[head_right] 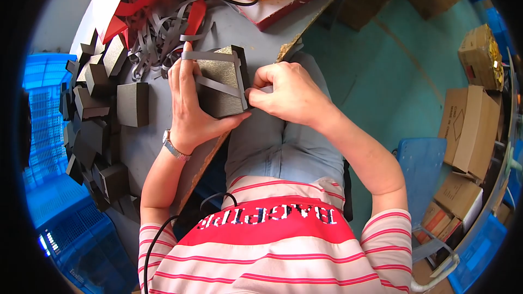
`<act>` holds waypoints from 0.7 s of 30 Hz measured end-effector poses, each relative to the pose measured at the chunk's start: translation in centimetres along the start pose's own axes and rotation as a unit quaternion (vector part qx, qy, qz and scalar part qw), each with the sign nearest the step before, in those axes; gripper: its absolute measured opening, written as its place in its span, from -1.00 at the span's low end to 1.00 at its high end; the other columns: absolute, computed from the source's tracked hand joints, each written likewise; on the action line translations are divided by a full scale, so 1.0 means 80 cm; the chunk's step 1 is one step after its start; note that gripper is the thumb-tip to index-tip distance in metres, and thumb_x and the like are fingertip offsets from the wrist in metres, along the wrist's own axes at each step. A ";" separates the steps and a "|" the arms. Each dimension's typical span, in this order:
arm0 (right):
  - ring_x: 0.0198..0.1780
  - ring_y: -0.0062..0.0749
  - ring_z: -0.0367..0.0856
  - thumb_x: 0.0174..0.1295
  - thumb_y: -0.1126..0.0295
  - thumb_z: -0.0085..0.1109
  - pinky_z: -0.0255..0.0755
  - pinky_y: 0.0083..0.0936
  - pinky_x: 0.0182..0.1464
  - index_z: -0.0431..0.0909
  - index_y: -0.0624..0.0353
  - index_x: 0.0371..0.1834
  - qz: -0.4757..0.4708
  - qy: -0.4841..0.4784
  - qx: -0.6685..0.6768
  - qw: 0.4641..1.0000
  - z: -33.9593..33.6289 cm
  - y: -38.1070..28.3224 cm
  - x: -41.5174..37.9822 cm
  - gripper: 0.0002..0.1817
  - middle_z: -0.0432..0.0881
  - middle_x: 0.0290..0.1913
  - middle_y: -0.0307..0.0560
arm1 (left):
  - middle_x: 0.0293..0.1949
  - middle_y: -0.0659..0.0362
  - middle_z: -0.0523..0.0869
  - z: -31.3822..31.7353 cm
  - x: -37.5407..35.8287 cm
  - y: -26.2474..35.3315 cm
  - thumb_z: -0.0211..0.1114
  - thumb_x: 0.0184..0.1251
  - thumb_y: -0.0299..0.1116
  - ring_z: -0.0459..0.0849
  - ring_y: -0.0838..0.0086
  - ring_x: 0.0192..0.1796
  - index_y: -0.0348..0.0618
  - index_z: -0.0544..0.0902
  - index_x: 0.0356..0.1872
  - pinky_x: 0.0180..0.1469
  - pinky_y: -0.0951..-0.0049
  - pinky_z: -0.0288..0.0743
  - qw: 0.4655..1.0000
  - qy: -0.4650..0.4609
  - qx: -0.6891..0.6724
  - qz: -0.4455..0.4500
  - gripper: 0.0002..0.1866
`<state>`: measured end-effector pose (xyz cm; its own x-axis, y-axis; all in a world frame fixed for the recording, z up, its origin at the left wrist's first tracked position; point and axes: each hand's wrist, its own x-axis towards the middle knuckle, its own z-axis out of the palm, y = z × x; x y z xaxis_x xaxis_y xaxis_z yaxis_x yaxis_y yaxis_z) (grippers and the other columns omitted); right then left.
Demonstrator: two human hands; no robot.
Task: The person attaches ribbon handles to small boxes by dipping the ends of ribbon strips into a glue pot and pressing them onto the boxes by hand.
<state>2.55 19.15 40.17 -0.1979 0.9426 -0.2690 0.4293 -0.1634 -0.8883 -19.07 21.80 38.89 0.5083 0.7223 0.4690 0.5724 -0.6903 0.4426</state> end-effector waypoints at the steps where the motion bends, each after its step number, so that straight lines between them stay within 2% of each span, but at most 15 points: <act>1: -0.42 -0.61 0.53 0.13 0.34 0.29 0.44 -0.49 -0.31 0.62 0.36 -0.39 0.008 -0.001 -0.017 1.000 0.000 -0.001 0.000 -0.76 0.65 -0.49 -0.08 | 0.20 -0.13 0.36 -0.002 0.002 0.002 0.74 -0.43 -0.06 0.38 0.01 0.14 -0.44 0.09 0.46 0.24 0.02 0.29 1.000 0.004 0.022 0.013 0.37; 2: -0.42 -0.59 0.55 0.11 0.34 0.28 0.45 -0.48 -0.30 0.62 0.37 -0.37 0.015 -0.002 -0.033 0.999 0.001 -0.002 0.000 -0.76 0.66 -0.48 -0.02 | 0.06 -0.06 0.40 -0.003 0.004 0.003 0.75 -0.45 -0.07 0.41 0.10 0.05 -0.42 0.10 0.46 0.17 0.10 0.32 0.999 0.009 0.044 0.026 0.37; 3: -0.42 -0.59 0.55 0.11 0.34 0.28 0.45 -0.48 -0.30 0.62 0.37 -0.37 0.016 -0.001 -0.032 0.999 0.005 0.000 0.001 -0.76 0.66 -0.48 -0.02 | 0.06 -0.06 0.40 -0.002 0.003 0.004 0.75 -0.45 -0.07 0.41 0.10 0.05 -0.42 0.10 0.46 0.17 0.10 0.32 0.999 0.007 0.044 0.027 0.37; 5: -0.42 -0.57 0.56 0.08 0.35 0.26 0.47 -0.46 -0.30 0.63 0.38 -0.35 -0.035 0.052 -0.079 0.995 0.016 0.011 0.000 -0.75 0.66 -0.48 0.03 | 0.26 -0.15 0.40 0.002 -0.002 0.007 0.73 -0.42 -0.11 0.39 -0.09 0.21 -0.45 0.16 0.43 0.30 -0.08 0.27 0.998 0.013 0.038 0.039 0.30; 9: -0.40 -0.59 0.58 0.13 0.35 0.27 0.47 -0.48 -0.30 0.63 0.37 -0.36 -0.062 0.071 -0.058 0.994 0.016 0.016 -0.005 -0.77 0.66 -0.49 -0.04 | 0.26 -0.13 0.41 0.002 -0.004 0.008 0.73 -0.43 -0.12 0.41 -0.08 0.20 -0.45 0.18 0.42 0.29 -0.05 0.30 0.999 0.028 0.033 0.025 0.29; 10: -0.39 -0.60 0.58 0.19 0.36 0.27 0.47 -0.51 -0.29 0.64 0.36 -0.35 -0.044 0.039 0.010 0.998 0.010 0.013 -0.008 -0.78 0.66 -0.48 -0.10 | 0.27 -0.12 0.40 -0.002 -0.004 0.009 0.73 -0.43 -0.12 0.42 -0.08 0.20 -0.46 0.17 0.43 0.30 -0.03 0.30 0.999 0.025 0.032 0.008 0.30; 11: -0.38 -0.62 0.58 0.24 0.36 0.27 0.47 -0.53 -0.29 0.64 0.35 -0.34 -0.027 0.007 0.077 0.997 0.005 0.012 -0.010 -0.79 0.66 -0.46 -0.16 | 0.23 -0.10 0.41 -0.002 -0.005 0.007 0.73 -0.44 -0.11 0.44 0.01 0.13 -0.46 0.13 0.47 0.23 0.06 0.34 0.999 0.032 0.037 0.008 0.35; 12: -0.38 -0.62 0.58 0.24 0.36 0.27 0.47 -0.53 -0.29 0.64 0.35 -0.34 -0.029 0.008 0.077 0.997 0.003 0.017 -0.011 -0.79 0.66 -0.46 -0.16 | 0.23 -0.10 0.41 -0.004 -0.005 0.006 0.73 -0.44 -0.11 0.44 0.01 0.13 -0.46 0.13 0.47 0.23 0.06 0.34 0.999 0.033 0.038 0.010 0.35; 14: -0.35 -0.65 0.56 0.33 0.37 0.26 0.45 -0.60 -0.27 0.65 0.30 -0.31 0.000 -0.057 0.196 0.979 -0.001 0.029 -0.012 -0.82 0.64 -0.42 -0.27 | 0.12 -0.04 0.41 -0.007 -0.005 0.005 0.74 -0.47 -0.08 0.44 0.13 0.03 -0.46 0.08 0.50 0.14 0.13 0.35 0.999 0.034 -0.019 -0.031 0.41; 15: -0.35 -0.65 0.56 0.33 0.37 0.26 0.45 -0.60 -0.27 0.65 0.30 -0.31 -0.002 -0.057 0.196 0.979 -0.007 0.030 -0.014 -0.82 0.64 -0.42 -0.27 | 0.02 0.03 0.40 -0.007 -0.001 0.003 0.75 -0.49 -0.06 0.40 0.24 -0.06 -0.46 0.06 0.51 0.06 0.21 0.35 0.999 0.041 -0.006 -0.011 0.45; 17: -0.33 -0.67 0.54 0.34 0.38 0.27 0.44 -0.63 -0.25 0.64 0.26 -0.27 -0.001 -0.098 0.180 0.979 -0.024 0.030 -0.019 -0.85 0.64 -0.38 -0.30 | 0.04 0.03 0.40 -0.009 0.000 0.003 0.75 -0.49 -0.05 0.39 0.25 -0.06 -0.47 0.06 0.51 0.05 0.24 0.36 0.999 0.040 -0.018 -0.024 0.45; 19: -0.37 -0.71 0.49 0.33 0.39 0.29 0.38 -0.65 -0.30 0.65 0.26 -0.29 0.000 -0.070 0.172 0.983 -0.036 0.046 -0.023 -0.86 0.61 -0.42 -0.33 | 0.05 0.03 0.40 -0.009 -0.001 -0.001 0.76 -0.49 -0.04 0.38 0.27 -0.07 -0.48 0.06 0.51 0.05 0.26 0.36 0.998 0.039 -0.031 -0.038 0.46; 21: -0.39 -0.75 0.43 0.32 0.38 0.30 0.32 -0.67 -0.34 0.66 0.24 -0.30 -0.005 -0.042 0.156 0.987 -0.054 0.069 -0.025 -0.86 0.56 -0.45 -0.38 | -0.10 0.19 0.36 -0.008 -0.001 -0.009 0.78 -0.53 0.00 0.35 0.41 -0.12 -0.39 0.01 0.57 0.01 0.43 0.33 0.997 0.063 -0.046 -0.027 0.54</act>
<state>9.11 17.57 37.38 -0.2795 0.9189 -0.2785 0.1383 -0.2485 -0.9587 -19.92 22.17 39.00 0.3906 0.7507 0.5327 0.5322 -0.6564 0.5347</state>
